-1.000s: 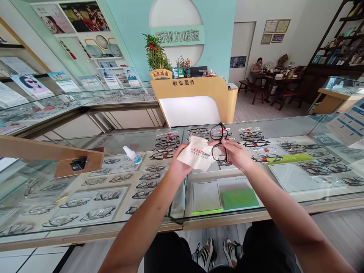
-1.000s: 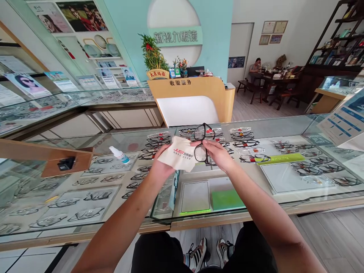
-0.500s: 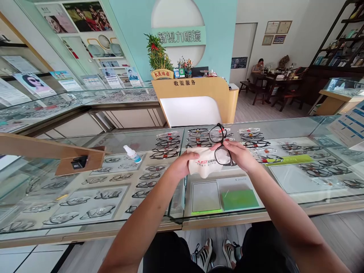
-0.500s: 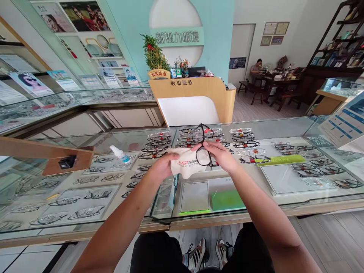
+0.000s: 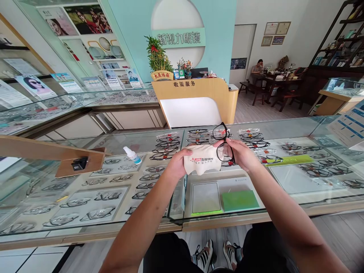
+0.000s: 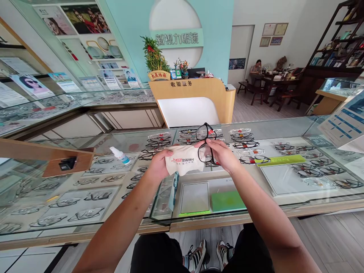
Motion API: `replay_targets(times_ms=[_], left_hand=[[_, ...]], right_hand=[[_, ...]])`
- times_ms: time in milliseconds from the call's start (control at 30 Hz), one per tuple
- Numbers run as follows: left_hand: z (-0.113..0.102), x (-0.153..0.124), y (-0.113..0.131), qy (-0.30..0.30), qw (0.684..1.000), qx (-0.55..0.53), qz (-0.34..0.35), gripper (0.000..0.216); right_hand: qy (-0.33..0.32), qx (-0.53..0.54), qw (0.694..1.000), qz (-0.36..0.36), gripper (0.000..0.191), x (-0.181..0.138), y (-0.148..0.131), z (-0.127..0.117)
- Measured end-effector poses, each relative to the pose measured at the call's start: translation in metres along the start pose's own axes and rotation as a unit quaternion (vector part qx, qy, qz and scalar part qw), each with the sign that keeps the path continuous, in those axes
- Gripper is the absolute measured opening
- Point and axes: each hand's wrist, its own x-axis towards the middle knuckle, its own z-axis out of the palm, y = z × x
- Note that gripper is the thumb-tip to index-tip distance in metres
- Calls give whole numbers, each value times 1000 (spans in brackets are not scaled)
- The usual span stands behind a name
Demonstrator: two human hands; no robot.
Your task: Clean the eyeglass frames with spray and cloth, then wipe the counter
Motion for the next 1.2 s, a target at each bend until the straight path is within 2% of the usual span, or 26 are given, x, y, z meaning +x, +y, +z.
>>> replay_targets(times_ms=[167, 333, 433, 533, 733, 867, 933, 1033, 1100, 1200], left_hand=[[-2, -4, 6, -61, 997, 25, -39, 40], [-5, -10, 11, -134, 976, 150, -87, 55], [-4, -11, 8, -172, 954, 213, -124, 58], [1, -12, 1, -199, 944, 235, -117, 54], [16, -13, -14, -92, 977, 186, -53, 43], [22, -9, -17, -3, 989, 150, 19, 43], [26, -9, -17, 45, 983, 158, 83, 45], [35, -13, -20, 109, 956, 201, 181, 48], [41, -18, -24, 125, 940, 227, 221, 47], [48, -25, -34, 117, 923, 265, 253, 41]], right_hand=[[-8, -11, 1000, 7, 45, -5, -6, 0], [-113, -4, 992, 64, 51, -13, -8, -1], [-177, -28, 981, 79, 47, -15, -7, 2], [-188, -42, 979, 72, 46, -14, -3, 7], [-138, -5, 989, 54, 44, -9, 7, 9], [-36, 14, 999, -21, 39, -4, 8, 5], [16, 9, 999, -48, 39, -1, 10, 4], [81, 8, 995, -59, 38, 2, 18, 8], [109, 10, 992, -58, 36, 2, 26, 13], [122, 15, 990, -65, 34, 1, 37, 21]])
